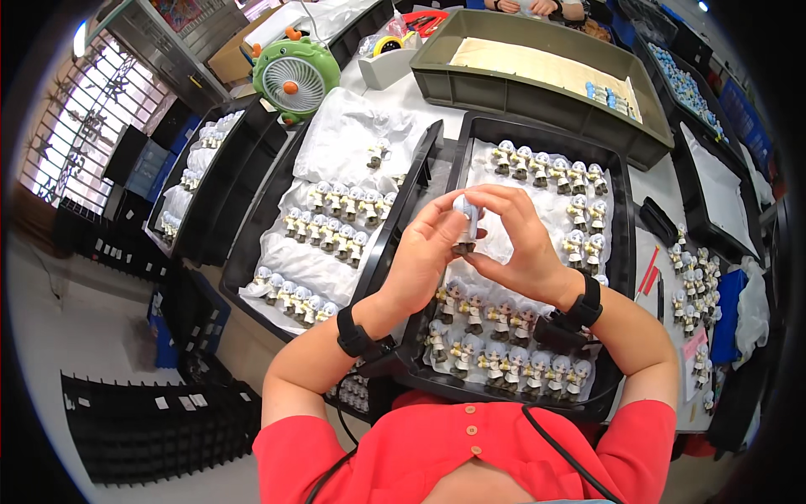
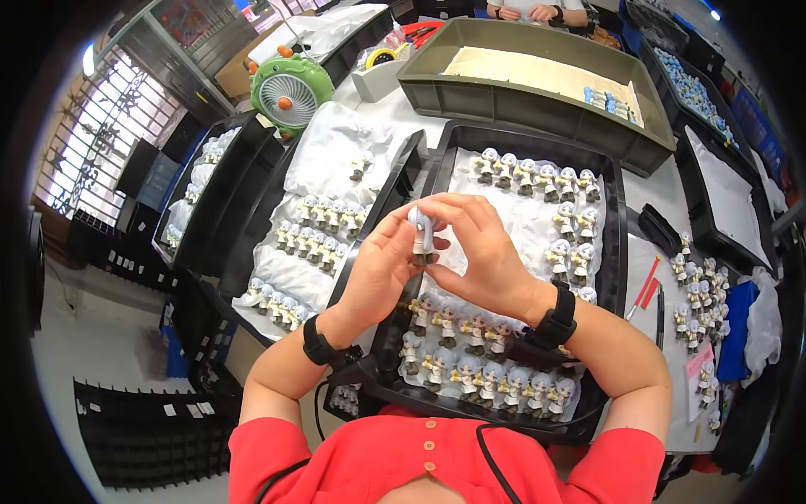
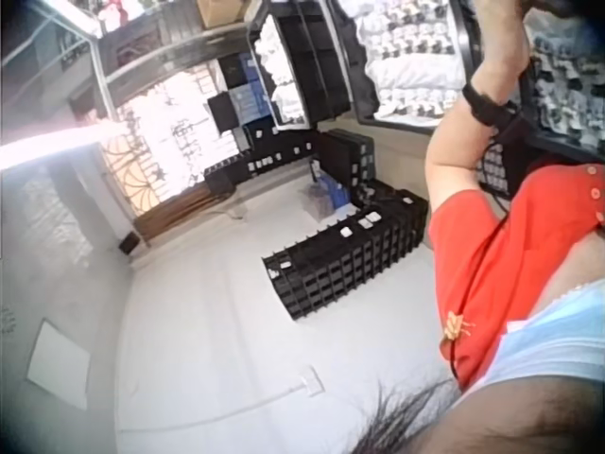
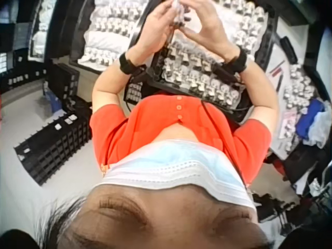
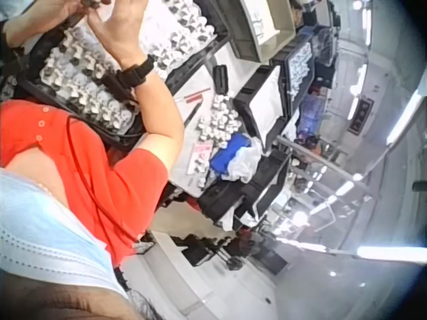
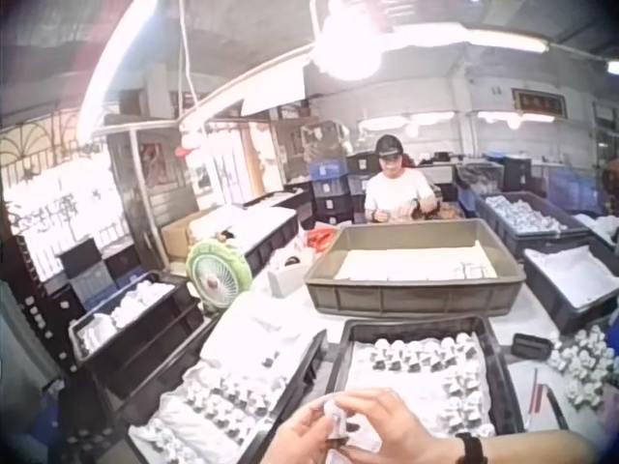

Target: The person repeatedly picks up small wrapped figurines from a tray, rotates them in their hands to inspect them, and places them back into the tray. The task involves handling multiple identical items one by one in a repetitive cycle.

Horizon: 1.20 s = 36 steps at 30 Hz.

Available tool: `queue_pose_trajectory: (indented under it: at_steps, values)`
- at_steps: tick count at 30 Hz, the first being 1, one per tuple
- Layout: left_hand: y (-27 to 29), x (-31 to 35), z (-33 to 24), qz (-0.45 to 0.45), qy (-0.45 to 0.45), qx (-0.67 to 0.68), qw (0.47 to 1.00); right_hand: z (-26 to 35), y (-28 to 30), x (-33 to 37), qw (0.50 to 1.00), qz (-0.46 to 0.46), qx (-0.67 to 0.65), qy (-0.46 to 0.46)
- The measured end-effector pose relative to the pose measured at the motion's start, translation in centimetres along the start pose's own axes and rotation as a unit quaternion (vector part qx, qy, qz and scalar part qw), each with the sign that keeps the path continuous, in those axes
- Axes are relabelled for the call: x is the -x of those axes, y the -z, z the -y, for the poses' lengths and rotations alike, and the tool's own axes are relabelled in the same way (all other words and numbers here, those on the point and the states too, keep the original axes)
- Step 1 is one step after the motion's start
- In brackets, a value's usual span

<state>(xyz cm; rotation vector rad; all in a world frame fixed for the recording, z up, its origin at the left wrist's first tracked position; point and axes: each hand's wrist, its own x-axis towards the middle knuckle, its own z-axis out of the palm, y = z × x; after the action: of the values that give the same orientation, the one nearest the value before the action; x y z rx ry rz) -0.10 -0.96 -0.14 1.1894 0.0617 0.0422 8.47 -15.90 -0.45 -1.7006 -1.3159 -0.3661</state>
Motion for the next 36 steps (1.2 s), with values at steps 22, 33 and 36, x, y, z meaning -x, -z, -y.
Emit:
queue_pose_trajectory:
  at_steps: [22, 33, 36]
  values:
    - [0.8, -0.4, -0.4, 0.096, 0.028, 0.114, 0.988, -0.4, 0.3, 0.3, 0.994, 0.0, -0.086, -0.068]
    - [1.0, -0.4, -0.6, 0.095, 0.026, 0.125, 0.987, -0.2, 0.4, 0.2, 0.991, -0.009, -0.096, -0.096]
    - [1.0, -0.4, -0.5, 0.087, 0.017, 0.132, 0.987, -1.0, 0.1, 0.4, 0.998, -0.016, -0.049, -0.045]
